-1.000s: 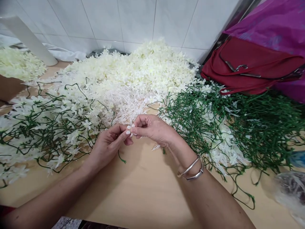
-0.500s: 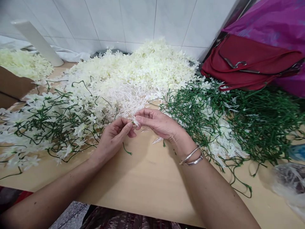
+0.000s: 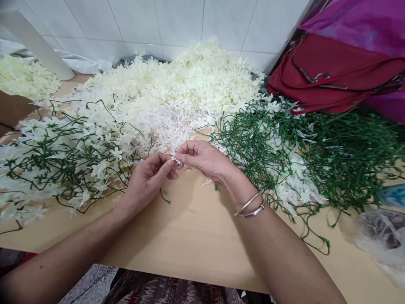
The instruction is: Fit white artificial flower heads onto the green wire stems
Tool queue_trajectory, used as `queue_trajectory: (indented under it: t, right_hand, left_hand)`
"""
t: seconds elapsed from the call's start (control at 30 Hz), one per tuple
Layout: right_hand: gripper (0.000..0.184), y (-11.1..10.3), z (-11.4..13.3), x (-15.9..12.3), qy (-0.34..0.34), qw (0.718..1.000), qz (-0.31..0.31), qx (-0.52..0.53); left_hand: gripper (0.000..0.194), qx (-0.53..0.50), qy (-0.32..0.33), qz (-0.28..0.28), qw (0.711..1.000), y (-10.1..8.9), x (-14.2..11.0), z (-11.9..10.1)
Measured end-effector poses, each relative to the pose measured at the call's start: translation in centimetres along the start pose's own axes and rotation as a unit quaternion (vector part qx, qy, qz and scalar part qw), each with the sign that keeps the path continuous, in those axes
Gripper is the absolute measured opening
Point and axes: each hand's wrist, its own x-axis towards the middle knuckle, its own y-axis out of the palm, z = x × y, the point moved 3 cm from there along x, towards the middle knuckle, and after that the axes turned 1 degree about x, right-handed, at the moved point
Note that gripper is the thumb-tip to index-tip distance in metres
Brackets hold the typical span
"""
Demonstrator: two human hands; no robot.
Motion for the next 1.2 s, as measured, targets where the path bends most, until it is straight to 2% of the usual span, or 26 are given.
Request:
queue_trajectory:
  t: [0.2, 0.33, 0.43, 0.53, 0.63, 0.7, 0.77, 0.83, 0.93, 1.0, 1.07, 1.2]
  right_hand:
    - [0.030, 0.2, 1.0, -0.1, -0.016, 0.997, -0.011, -0.075]
    - [0.022, -0.8, 2.7, -1.0, -0.034, 0.988, -0.028, -0.149]
    - [0.017, -1.4, 3.2, -1.6, -0.025, 0.967, 0.003, -0.252]
    - [0.009, -1.7, 2.8, -1.6, -0.024, 0.931, 0.020, -0.364]
    - [0.011, -1.8, 2.1, -1.3, -0.041, 0.896, 0.028, -0.441]
    - [0.013, -2.1, 1.9, -1.2, -0.050, 0.888, 0.006, -0.457]
    - [0.009, -2.7, 2.1, -1.1, -0.070, 0.893, -0.053, -0.441]
    - [0.007, -3.3, 2.4, -1.0, -0.107, 0.900, -0.124, -0.405]
    - [0.007, -3.9, 2.6, -0.8, -0.162, 0.903, -0.201, -0.343]
    - [0.008, -4.1, 2.5, -0.6, -0.180, 0.906, -0.226, -0.310]
    - [0.008, -4.2, 2.4, -0.4, -0.186, 0.908, -0.241, -0.287]
    - [0.008, -4.1, 2.2, -0.3, -0.179, 0.907, -0.260, -0.281]
  left_hand:
    - [0.023, -0.024, 0.008, -0.002, 1.000, 0.0, -0.1, -0.3]
    - [0.022, 0.040, 0.034, -0.032, 0.998, -0.1, -0.5, -0.8]
    - [0.026, 0.081, 0.055, -0.038, 0.994, -0.1, -0.7, -0.7]
    - [0.030, 0.147, 0.117, -0.050, 0.981, -0.2, -0.7, -0.5]
    - [0.030, 0.238, 0.209, -0.091, 0.944, -0.4, -0.8, -1.1]
    - [0.027, 0.269, 0.255, -0.098, 0.924, -0.5, -0.9, -1.9]
    - [0.022, 0.277, 0.291, -0.055, 0.914, -0.6, -1.0, -2.8]
    - [0.018, 0.288, 0.312, 0.032, 0.905, -0.9, -1.0, -3.5]
    - [0.017, 0.334, 0.309, 0.156, 0.877, -2.0, -0.9, -4.1]
    - [0.020, 0.359, 0.298, 0.194, 0.863, -2.9, -0.9, -4.4]
    - [0.022, 0.360, 0.276, 0.225, 0.862, -3.4, -1.1, -4.6]
    - [0.018, 0.373, 0.244, 0.313, 0.839, -2.8, -2.4, -4.2]
